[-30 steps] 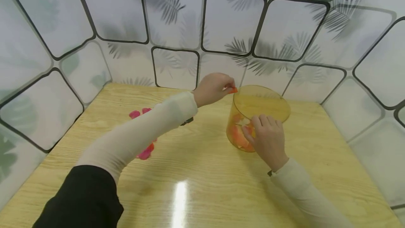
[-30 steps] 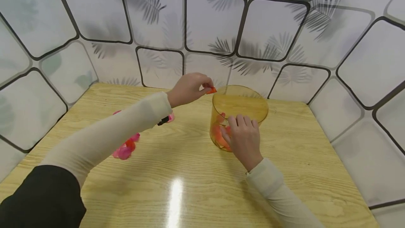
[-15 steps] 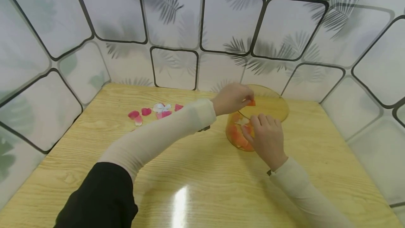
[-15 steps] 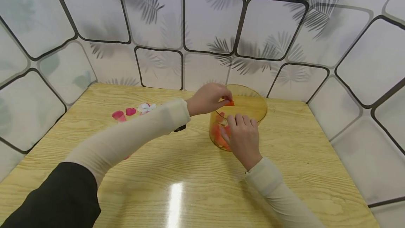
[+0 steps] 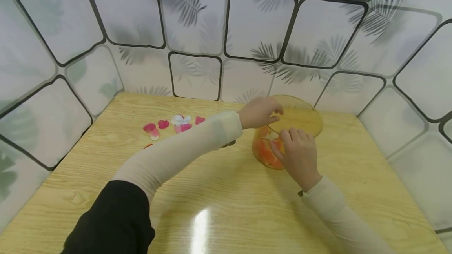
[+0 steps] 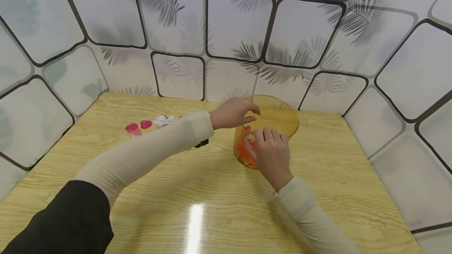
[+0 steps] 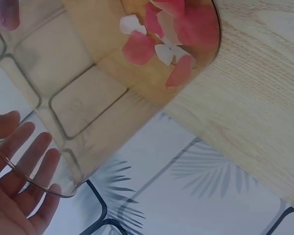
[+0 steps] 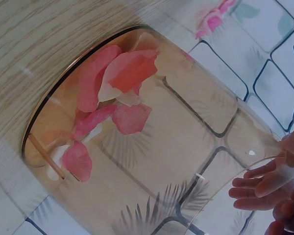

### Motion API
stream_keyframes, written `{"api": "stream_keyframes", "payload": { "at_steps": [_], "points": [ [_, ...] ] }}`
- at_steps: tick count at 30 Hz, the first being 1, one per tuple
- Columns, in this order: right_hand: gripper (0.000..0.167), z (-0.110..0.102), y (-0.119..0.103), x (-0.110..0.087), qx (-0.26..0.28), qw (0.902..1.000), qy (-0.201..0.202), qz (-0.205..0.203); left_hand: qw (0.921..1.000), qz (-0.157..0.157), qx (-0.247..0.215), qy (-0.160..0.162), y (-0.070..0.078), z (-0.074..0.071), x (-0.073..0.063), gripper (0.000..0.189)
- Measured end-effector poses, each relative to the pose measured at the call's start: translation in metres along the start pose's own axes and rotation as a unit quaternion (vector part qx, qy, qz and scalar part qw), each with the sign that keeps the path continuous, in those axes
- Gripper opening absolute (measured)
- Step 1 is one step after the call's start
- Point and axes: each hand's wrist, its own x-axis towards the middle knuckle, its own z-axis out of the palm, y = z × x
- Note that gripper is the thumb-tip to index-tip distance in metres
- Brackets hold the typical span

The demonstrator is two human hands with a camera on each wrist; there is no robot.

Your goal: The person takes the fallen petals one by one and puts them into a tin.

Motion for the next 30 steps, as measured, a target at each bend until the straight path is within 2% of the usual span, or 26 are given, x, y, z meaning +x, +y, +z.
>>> {"api": "stream_keyframes", "payload": {
  "at_steps": [4, 7, 11, 14, 17, 22, 26, 30],
  "points": [
    [0.027, 0.001, 0.0, 0.0, -0.001, 1.0, 0.005, -0.001, 0.999, 0.005, -0.018, 0.04, -0.002, -0.001, -0.007, 0.027],
    [0.026, 0.001, -0.001, 0.0, -0.005, 1.0, 0.005, -0.001, 0.9959, 0.015, -0.036, 0.083, -0.005, -0.002, -0.018, 0.025],
    [0.027, 0.001, -0.001, -0.001, -0.01, 0.9999, 0.001, -0.001, 0.9898, 0.03, -0.042, 0.133, -0.013, -0.003, -0.042, 0.021],
    [0.027, 0.001, -0.001, -0.001, -0.009, 1.0, -0.002, 0.001, 0.9877, 0.035, -0.032, 0.149, -0.021, -0.004, -0.066, 0.018],
    [0.026, 0.0, -0.001, -0.001, -0.001, 1.0, -0.004, 0.004, 0.9901, 0.031, -0.014, 0.136, -0.032, -0.004, -0.095, 0.017],
    [0.028, -0.001, -0.001, -0.001, 0.003, 0.9999, -0.013, 0.008, 0.996, 0.009, 0.01, 0.088, -0.051, -0.003, -0.148, 0.015],
    [0.03, -0.001, -0.002, -0.001, -0.002, 0.9999, -0.015, 0.007, 0.9986, -0.025, 0.023, 0.041, -0.069, 0.0, -0.19, 0.017],
    [0.031, -0.001, -0.002, 0.0, 0.002, 0.9999, -0.011, 0.006, 0.9964, -0.082, 0.017, -0.011, -0.086, 0.005, -0.228, 0.021]
  ]
}}
